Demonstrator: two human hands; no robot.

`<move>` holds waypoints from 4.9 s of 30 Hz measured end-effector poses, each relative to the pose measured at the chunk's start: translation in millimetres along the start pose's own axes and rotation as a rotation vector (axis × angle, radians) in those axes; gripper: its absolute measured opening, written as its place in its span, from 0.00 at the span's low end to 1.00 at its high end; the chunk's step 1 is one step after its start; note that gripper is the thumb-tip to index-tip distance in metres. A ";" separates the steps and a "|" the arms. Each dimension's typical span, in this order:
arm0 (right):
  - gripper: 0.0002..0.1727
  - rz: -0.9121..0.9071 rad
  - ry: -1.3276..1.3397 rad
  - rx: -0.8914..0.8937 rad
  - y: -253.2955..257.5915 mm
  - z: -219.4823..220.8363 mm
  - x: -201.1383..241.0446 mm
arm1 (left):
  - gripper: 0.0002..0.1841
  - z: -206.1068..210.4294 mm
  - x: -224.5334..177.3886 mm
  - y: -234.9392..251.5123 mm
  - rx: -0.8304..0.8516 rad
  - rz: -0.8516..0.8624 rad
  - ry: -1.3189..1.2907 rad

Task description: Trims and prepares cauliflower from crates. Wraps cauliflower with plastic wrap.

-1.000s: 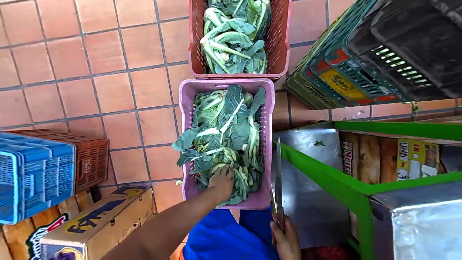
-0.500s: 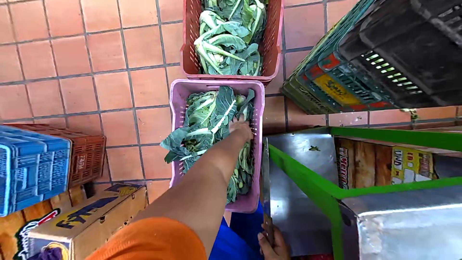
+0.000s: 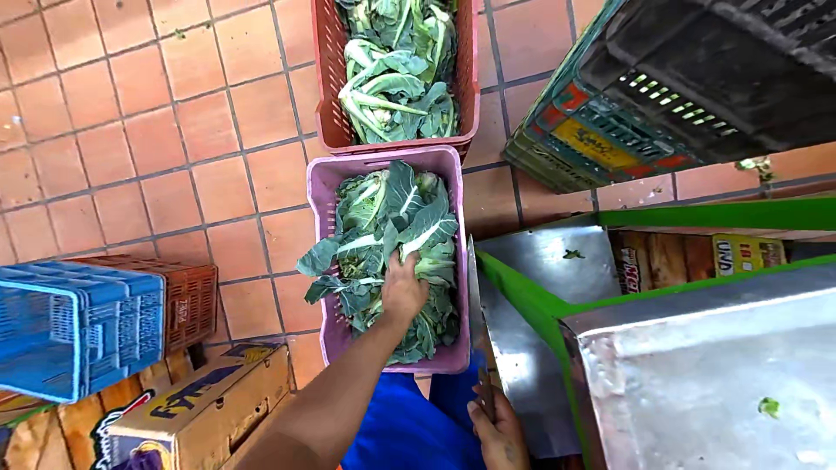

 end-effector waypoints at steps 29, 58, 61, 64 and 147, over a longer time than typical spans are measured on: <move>0.31 -0.063 0.093 -0.051 -0.1 12.9 23.4 | 0.36 -10.1 -44.5 21.4 0.220 0.222 0.541; 0.20 -0.131 -0.230 0.120 200.6 119.4 98.5 | 0.29 -136.9 93.8 53.3 0.105 0.333 0.399; 0.19 -0.093 -0.224 0.124 197.1 116.2 91.2 | 0.30 -107.2 47.8 42.3 0.123 0.395 0.254; 0.21 -0.071 -0.327 0.105 187.9 110.1 91.3 | 0.29 -51.5 54.9 53.3 0.154 0.445 0.234; 0.26 0.451 -0.767 0.312 8.2 31.1 7.6 | 0.43 25.1 29.2 11.1 0.026 0.240 0.263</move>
Point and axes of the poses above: each hand's wrist, its own y-axis towards the middle knuckle, its own z-axis out of the palm, x = y × z, the point moved 2 cm from there along y, towards the middle knuckle, and after that the axes turned 1 degree about x, right-handed, at the moved point
